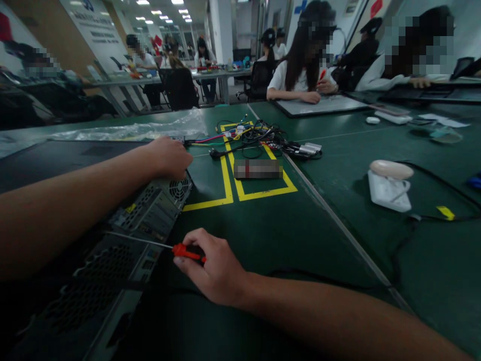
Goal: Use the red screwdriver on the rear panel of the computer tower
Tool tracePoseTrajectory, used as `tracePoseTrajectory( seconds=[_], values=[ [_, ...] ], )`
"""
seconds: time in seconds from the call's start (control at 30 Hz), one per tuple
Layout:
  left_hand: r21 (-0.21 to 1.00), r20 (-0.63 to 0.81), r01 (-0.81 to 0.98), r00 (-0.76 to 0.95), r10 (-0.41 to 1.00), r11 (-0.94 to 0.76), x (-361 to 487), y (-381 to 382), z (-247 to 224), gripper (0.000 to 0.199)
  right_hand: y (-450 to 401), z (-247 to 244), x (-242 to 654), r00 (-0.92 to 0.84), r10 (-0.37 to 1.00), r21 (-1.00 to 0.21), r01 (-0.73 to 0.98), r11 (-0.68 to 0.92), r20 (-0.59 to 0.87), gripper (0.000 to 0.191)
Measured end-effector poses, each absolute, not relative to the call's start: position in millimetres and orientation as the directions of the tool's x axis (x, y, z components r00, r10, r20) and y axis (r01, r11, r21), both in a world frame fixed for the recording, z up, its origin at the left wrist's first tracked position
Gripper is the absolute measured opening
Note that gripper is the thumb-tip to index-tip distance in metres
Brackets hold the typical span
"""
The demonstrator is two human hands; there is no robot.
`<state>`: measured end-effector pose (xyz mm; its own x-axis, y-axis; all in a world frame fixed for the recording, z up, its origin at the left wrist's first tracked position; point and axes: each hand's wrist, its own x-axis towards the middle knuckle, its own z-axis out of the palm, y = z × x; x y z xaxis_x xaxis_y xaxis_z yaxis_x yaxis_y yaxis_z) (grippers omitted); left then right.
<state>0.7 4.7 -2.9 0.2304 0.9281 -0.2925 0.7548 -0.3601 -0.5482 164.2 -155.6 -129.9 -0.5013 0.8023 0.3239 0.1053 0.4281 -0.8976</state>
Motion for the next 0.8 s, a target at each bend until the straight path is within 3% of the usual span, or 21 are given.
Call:
tracePoseTrajectory(
  seconds=[0.8],
  values=[
    [-0.548,-0.3,0.763,0.203,0.932,-0.343,6.6,1.0,1.7,0.049,-155.2,-128.9,164.9,-0.506,0.791,-0.884,0.11,0.454,0.344,0.015]
  ],
)
